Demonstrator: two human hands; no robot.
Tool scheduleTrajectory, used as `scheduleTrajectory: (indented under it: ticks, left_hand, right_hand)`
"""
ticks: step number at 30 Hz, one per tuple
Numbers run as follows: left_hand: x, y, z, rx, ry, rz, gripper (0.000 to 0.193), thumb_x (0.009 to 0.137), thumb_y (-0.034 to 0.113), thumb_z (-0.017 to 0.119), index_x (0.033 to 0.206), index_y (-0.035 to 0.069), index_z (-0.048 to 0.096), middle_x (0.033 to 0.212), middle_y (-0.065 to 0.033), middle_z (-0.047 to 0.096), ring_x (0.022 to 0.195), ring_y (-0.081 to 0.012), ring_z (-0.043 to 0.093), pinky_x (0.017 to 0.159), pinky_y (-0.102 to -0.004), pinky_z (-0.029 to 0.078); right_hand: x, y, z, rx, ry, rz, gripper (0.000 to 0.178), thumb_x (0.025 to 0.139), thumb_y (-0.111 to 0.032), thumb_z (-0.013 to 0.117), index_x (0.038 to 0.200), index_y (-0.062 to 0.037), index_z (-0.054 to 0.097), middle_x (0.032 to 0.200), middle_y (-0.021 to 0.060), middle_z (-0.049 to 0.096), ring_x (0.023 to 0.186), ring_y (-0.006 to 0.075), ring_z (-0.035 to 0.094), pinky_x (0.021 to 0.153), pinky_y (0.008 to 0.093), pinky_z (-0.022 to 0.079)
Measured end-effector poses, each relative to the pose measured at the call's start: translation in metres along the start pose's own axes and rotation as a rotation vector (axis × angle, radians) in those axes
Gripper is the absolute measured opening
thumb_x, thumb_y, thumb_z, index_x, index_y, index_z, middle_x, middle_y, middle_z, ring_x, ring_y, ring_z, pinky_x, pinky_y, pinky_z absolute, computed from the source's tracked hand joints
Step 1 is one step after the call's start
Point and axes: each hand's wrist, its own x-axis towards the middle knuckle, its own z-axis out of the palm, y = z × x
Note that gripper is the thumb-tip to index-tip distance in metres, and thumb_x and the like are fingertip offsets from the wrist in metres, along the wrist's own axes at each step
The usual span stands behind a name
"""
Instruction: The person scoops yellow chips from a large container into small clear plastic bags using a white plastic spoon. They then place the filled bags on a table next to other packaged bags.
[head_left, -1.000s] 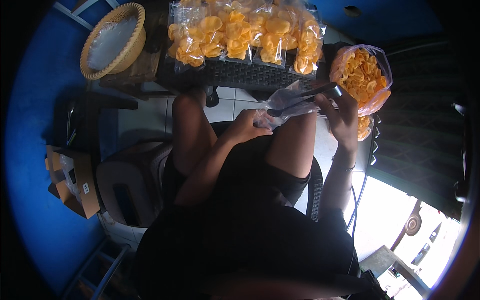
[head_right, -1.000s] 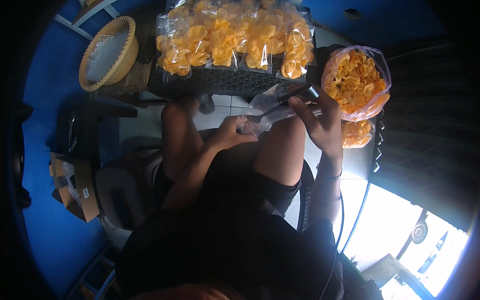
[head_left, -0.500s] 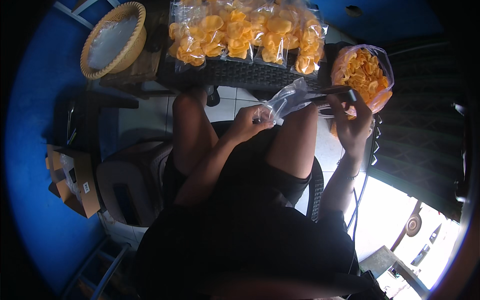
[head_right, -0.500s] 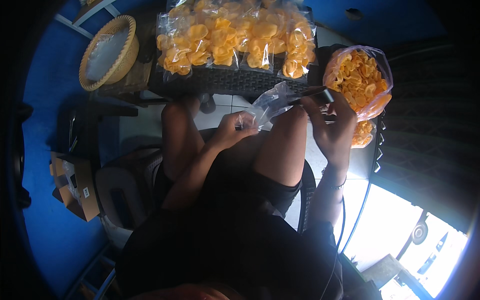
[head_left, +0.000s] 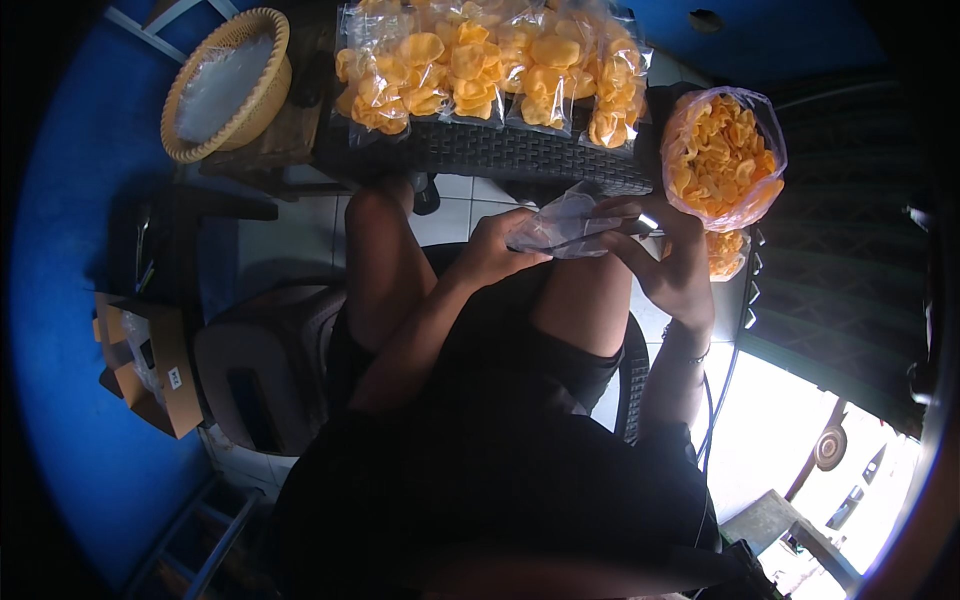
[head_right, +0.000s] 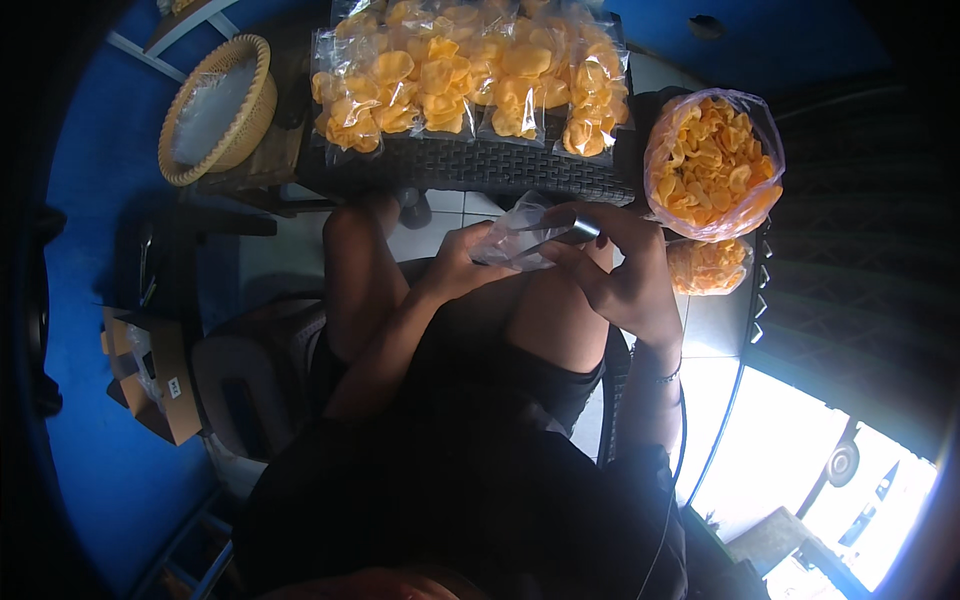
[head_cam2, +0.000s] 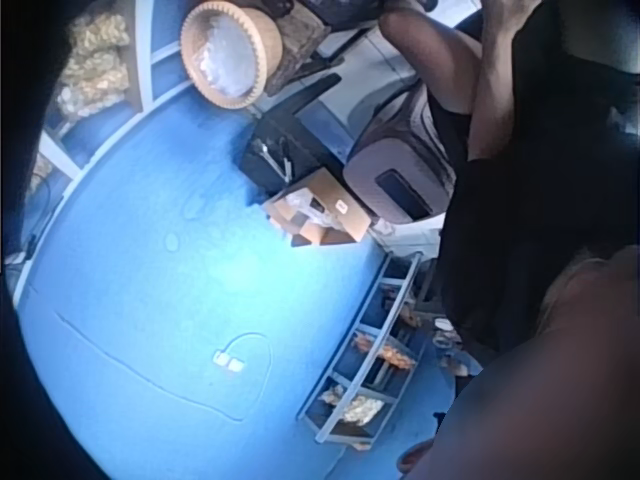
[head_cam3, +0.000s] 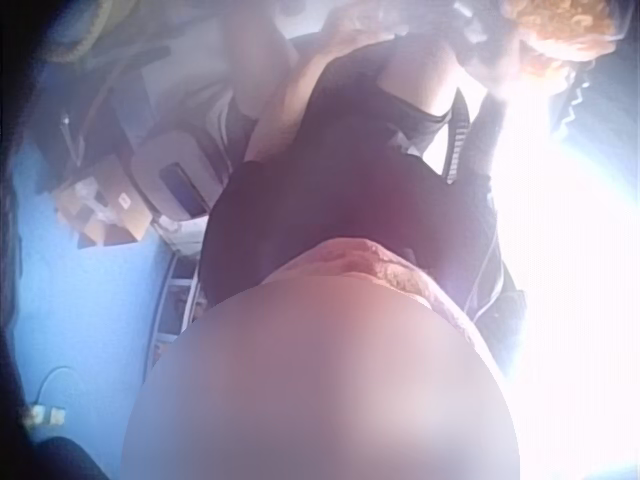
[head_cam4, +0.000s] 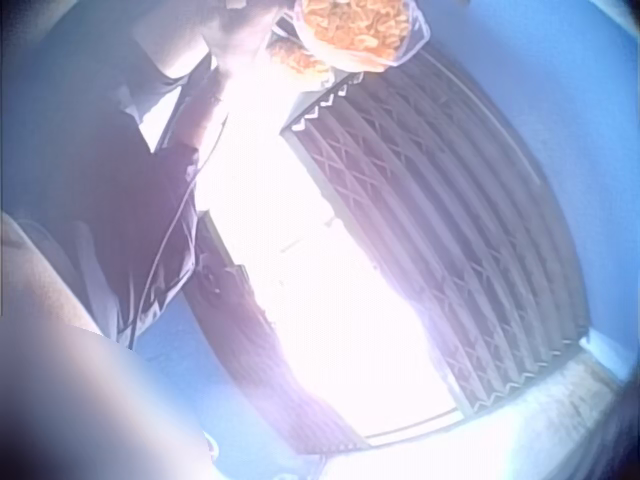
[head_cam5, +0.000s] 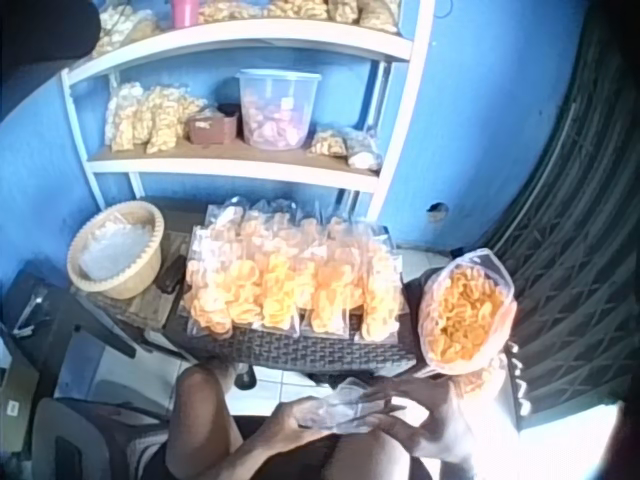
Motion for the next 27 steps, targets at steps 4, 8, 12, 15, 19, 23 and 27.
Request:
scheduleTrajectory:
  ticks: [4, 8, 12, 15, 19, 23, 27]
  left_hand:
    - [0.001, -0.001, 0.001, 0.054, 0.027, -0.019, 0.028, 0.076, 0.006, 0.081, 0.101, 0.001, 0.069, 0.094, -0.0092, 0.073, 0.088, -0.0162, 0.069, 0.082, -0.0293, 0.052]
    - [0.001, -0.002, 0.0, 0.112, 0.096, 0.026, 0.025, 0.076, 0.005, 0.079, 0.099, 0.002, 0.07, 0.091, -0.0082, 0.073, 0.085, -0.0159, 0.069, 0.08, -0.0295, 0.052]
    - [0.004, -0.005, -0.001, 0.055, 0.123, 0.073, 0.024, 0.078, 0.008, 0.081, 0.097, 0.001, 0.069, 0.095, -0.0083, 0.072, 0.088, -0.0139, 0.067, 0.081, -0.0288, 0.052]
    - [0.003, -0.007, 0.0, 0.067, 0.15, 0.095, 0.023, 0.079, 0.009, 0.081, 0.097, 0.001, 0.069, 0.095, -0.0073, 0.072, 0.088, -0.0137, 0.066, 0.081, -0.0286, 0.051]
    - [0.003, -0.008, 0.0, 0.044, 0.156, 0.103, 0.024, 0.08, 0.009, 0.08, 0.1, 0.001, 0.068, 0.094, -0.0059, 0.071, 0.089, -0.0125, 0.065, 0.08, -0.0276, 0.05]
    - [0.002, -0.01, 0.001, 0.05, 0.168, 0.085, 0.024, 0.08, 0.008, 0.08, 0.099, 0.0, 0.069, 0.09, -0.0063, 0.071, 0.086, -0.0119, 0.066, 0.079, -0.0277, 0.05]
    - [0.003, -0.012, 0.003, 0.084, 0.195, 0.078, 0.025, 0.079, 0.008, 0.081, 0.1, 0.0, 0.069, 0.089, -0.0066, 0.072, 0.085, -0.0131, 0.067, 0.078, -0.0282, 0.051]
  right_hand:
    - [-0.001, -0.009, -0.004, 0.047, 0.085, 0.023, 0.023, 0.082, -0.006, 0.075, 0.104, -0.0002, 0.071, 0.093, 0.0121, 0.074, 0.085, 0.0186, 0.072, 0.078, 0.0294, 0.053]
    - [-0.011, -0.017, -0.022, 0.075, 0.487, -0.046, 0.028, 0.089, -0.013, 0.073, 0.111, 0.0042, 0.068, 0.095, 0.0117, 0.073, 0.085, 0.0162, 0.067, 0.078, 0.0285, 0.052]
    - [-0.017, -0.009, -0.049, -0.013, 1.042, -0.015, 0.033, 0.096, -0.02, 0.065, 0.115, 0.0069, 0.066, 0.095, 0.0168, 0.073, 0.086, 0.0188, 0.069, 0.08, 0.031, 0.053]
    - [-0.019, 0.014, -0.073, -0.116, 1.375, -0.004, 0.031, 0.095, -0.019, 0.066, 0.109, 0.0081, 0.067, 0.093, 0.0192, 0.072, 0.08, 0.02, 0.072, 0.073, 0.0302, 0.058]
    - [-0.027, 0.069, -0.09, -0.169, 1.539, -0.027, 0.026, 0.094, -0.015, 0.067, 0.103, 0.0082, 0.067, 0.091, 0.0194, 0.072, 0.075, 0.02, 0.073, 0.063, 0.0273, 0.06]
    - [-0.039, 0.114, -0.086, -0.373, 1.38, -0.019, 0.017, 0.091, -0.009, 0.069, 0.101, 0.0051, 0.068, 0.084, 0.0119, 0.073, 0.073, 0.0148, 0.071, 0.063, 0.0247, 0.057]
    - [-0.055, 0.12, -0.077, -0.519, 1.128, 0.047, 0.019, 0.086, -0.006, 0.076, 0.104, -0.0033, 0.07, 0.082, 0.007, 0.074, 0.077, 0.0109, 0.07, 0.07, 0.0261, 0.053]
